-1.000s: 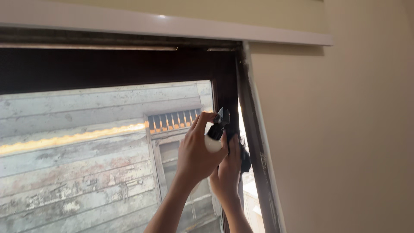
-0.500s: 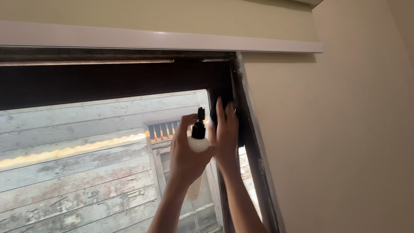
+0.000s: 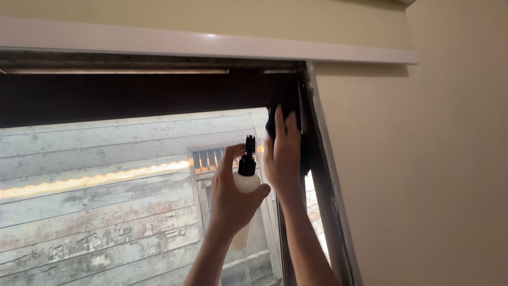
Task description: The person sprays a liquid onto a window frame and wipes the inner track and frame edges with a cloth.
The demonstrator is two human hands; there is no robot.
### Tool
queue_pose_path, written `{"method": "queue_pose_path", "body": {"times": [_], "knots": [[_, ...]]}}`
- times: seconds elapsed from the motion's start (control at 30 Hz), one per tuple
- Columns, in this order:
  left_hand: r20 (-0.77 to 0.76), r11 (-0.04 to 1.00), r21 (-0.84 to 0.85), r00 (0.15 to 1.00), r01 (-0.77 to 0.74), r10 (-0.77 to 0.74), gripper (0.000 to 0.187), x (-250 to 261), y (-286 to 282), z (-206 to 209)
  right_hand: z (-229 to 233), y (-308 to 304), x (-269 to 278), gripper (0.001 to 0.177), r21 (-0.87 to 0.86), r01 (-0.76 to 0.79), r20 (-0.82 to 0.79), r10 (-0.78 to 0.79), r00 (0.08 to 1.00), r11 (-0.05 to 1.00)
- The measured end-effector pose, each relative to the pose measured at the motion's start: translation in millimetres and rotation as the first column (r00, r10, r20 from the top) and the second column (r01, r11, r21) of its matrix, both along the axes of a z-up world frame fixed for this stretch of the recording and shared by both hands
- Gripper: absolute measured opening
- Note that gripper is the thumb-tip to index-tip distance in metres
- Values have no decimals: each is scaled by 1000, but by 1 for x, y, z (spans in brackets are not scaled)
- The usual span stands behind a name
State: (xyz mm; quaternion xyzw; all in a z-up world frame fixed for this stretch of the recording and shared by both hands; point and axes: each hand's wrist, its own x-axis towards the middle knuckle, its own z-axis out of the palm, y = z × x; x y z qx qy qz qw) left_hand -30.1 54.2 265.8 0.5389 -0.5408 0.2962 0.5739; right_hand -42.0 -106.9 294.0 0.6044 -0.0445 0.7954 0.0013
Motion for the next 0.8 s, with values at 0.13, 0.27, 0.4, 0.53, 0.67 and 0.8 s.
{"method": "queue_pose_path", "body": {"times": [0.13,0.27,0.4,0.53,0.67,0.8], "knots": [[47,1000,-22,999,-16,17,78,3,-2,-1,16,-3,-12,64,92,-123,-19,125,992,988],[38,1000,-14,999,-18,19,80,3,-1,0,-18,11,-11,68,174,-80,-38,88,995,981],[27,999,40,1000,-13,11,78,-1,-5,-1,-71,13,-11,70,170,-35,-80,50,996,985],[68,996,66,996,58,-62,74,-5,-16,-3,-114,11,-11,75,245,-75,-156,116,981,967],[118,996,78,992,38,-48,71,-13,-29,1,-129,6,-5,71,276,-125,-172,177,969,953],[214,1000,10,977,-23,20,68,-24,-41,21,-134,-1,5,73,209,-100,-134,130,982,973]]}}
